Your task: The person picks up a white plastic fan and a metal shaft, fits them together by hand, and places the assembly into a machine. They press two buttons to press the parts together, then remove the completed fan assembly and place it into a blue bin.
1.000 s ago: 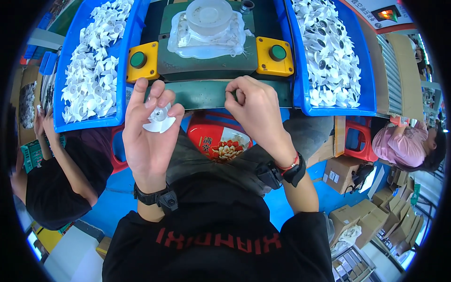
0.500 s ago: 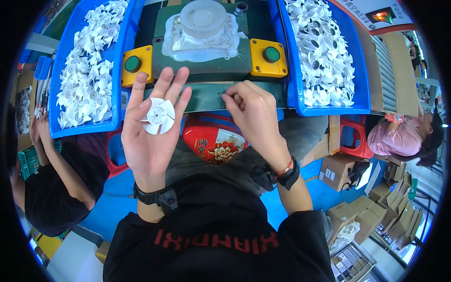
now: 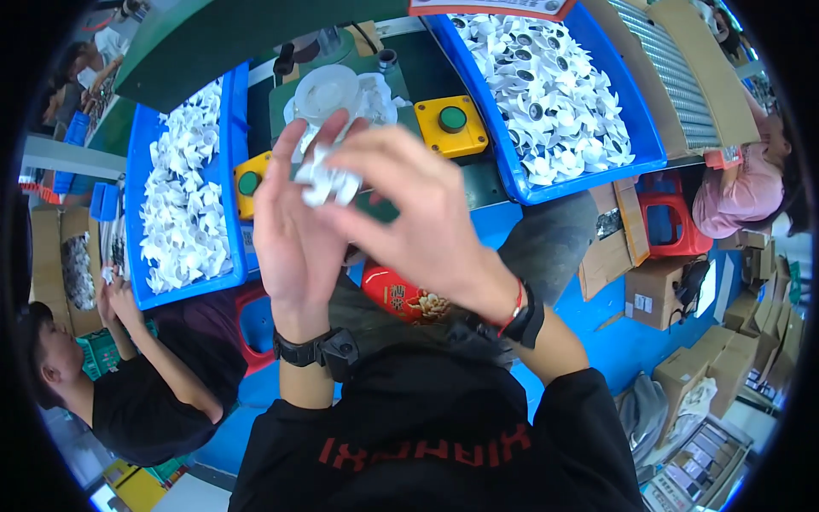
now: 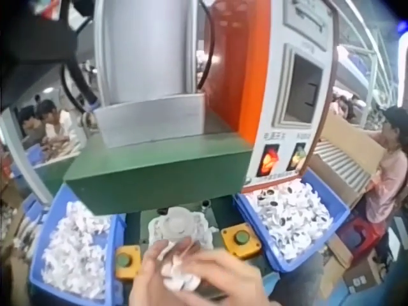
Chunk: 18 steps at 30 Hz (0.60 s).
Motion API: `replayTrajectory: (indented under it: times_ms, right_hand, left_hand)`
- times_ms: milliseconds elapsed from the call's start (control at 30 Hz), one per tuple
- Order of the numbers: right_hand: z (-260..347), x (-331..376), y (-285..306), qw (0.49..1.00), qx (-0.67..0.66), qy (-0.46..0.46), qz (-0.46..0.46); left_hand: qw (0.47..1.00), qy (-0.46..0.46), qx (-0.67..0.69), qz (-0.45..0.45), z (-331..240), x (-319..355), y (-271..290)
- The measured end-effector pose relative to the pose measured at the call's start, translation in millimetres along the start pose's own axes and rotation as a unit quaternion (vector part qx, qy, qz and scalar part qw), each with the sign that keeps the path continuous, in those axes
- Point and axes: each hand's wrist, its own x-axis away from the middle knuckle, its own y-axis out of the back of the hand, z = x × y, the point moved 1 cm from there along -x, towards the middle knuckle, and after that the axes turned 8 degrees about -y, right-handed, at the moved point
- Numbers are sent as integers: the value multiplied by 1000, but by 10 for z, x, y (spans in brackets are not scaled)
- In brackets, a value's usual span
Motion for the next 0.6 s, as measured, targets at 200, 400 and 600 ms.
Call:
replayTrajectory:
  times_ms: [200, 400, 600]
  right_hand:
    - [-337, -478, -87, 979, 164, 74, -99]
    - [-404, -569, -270, 953, 243, 120, -137]
    - [-406, -566, -199, 946, 282, 102, -124]
  left_hand:
    - [943, -132, -305, -28, -261, 42, 71]
    - [790, -187, -583, 15, -504, 143, 276]
    - [600, -187, -776, 57, -671, 168, 272]
